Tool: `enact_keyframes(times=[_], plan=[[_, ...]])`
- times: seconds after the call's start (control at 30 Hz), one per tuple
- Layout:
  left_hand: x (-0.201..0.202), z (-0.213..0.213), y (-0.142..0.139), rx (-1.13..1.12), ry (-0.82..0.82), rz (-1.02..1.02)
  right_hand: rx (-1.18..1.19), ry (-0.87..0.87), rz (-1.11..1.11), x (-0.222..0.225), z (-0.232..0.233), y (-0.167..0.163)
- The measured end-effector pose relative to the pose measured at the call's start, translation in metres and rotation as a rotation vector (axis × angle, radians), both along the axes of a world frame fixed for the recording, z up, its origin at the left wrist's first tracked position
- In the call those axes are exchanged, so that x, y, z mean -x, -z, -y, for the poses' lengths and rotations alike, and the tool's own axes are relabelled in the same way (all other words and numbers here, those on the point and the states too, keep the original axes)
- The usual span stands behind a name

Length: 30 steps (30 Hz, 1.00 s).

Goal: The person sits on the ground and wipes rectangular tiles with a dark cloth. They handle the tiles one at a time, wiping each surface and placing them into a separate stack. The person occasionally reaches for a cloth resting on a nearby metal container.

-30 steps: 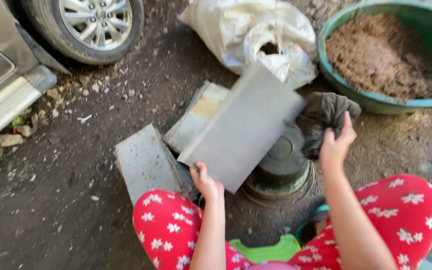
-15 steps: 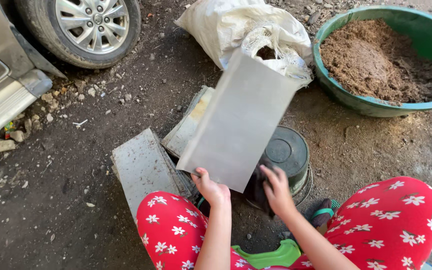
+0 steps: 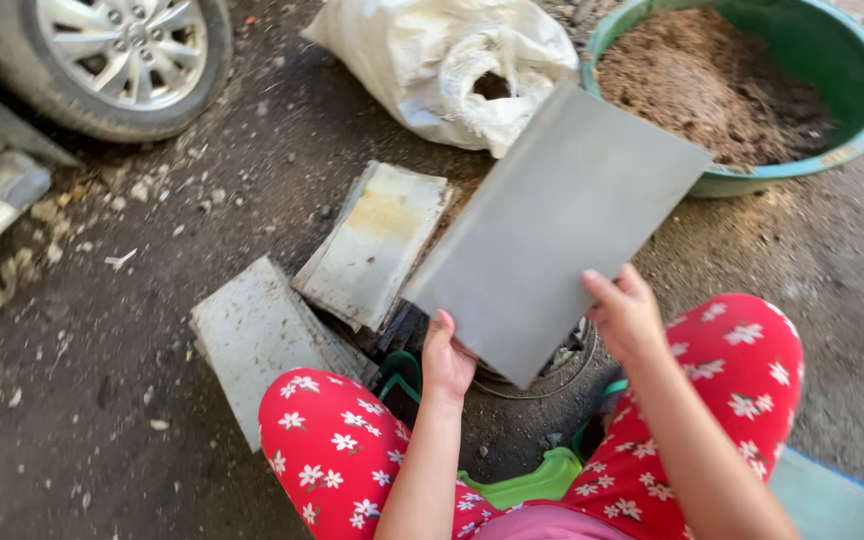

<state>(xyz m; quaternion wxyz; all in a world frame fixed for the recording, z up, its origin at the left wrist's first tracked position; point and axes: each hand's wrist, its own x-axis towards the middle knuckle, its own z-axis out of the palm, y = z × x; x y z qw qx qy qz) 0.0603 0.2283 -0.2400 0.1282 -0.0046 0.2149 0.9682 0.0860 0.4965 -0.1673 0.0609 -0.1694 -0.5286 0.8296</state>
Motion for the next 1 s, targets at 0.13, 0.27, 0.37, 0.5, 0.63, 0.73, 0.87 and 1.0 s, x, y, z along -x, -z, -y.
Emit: enact_keyframes(times=[0.13,0.27,0.37,0.5,0.63,0.73,0.87,1.0], plan=[[0.002,0.000,-0.017,0.177,0.195,-0.328,0.024,0.342,-0.058,-0.081,-0.101,-0.011],[0.028,0.025,-0.002,0.369,-0.100,0.012,0.017,0.422,-0.311,-0.199,-0.212,0.006],[0.033,0.046,0.029,0.417,-0.202,0.211,0.717,0.617,-0.467,-0.286,-0.253,0.049],[0.034,0.072,0.062,0.468,-0.251,0.296,0.191,0.875,-0.036,-0.360,-0.231,0.129],[0.035,0.096,0.073,0.550,-0.284,0.418,0.360,1.143,0.265,-0.385,-0.185,0.184],[0.038,0.108,0.070,0.556,-0.308,0.454,0.585,1.186,0.141,-0.387,-0.163,0.211],[0.034,0.114,0.066,0.604,-0.325,0.438,0.551,1.217,0.149,-0.395,-0.158,0.235],[0.035,0.116,0.053,0.761,-0.387,0.660,0.439,1.570,0.620,-0.391,-0.175,0.233]])
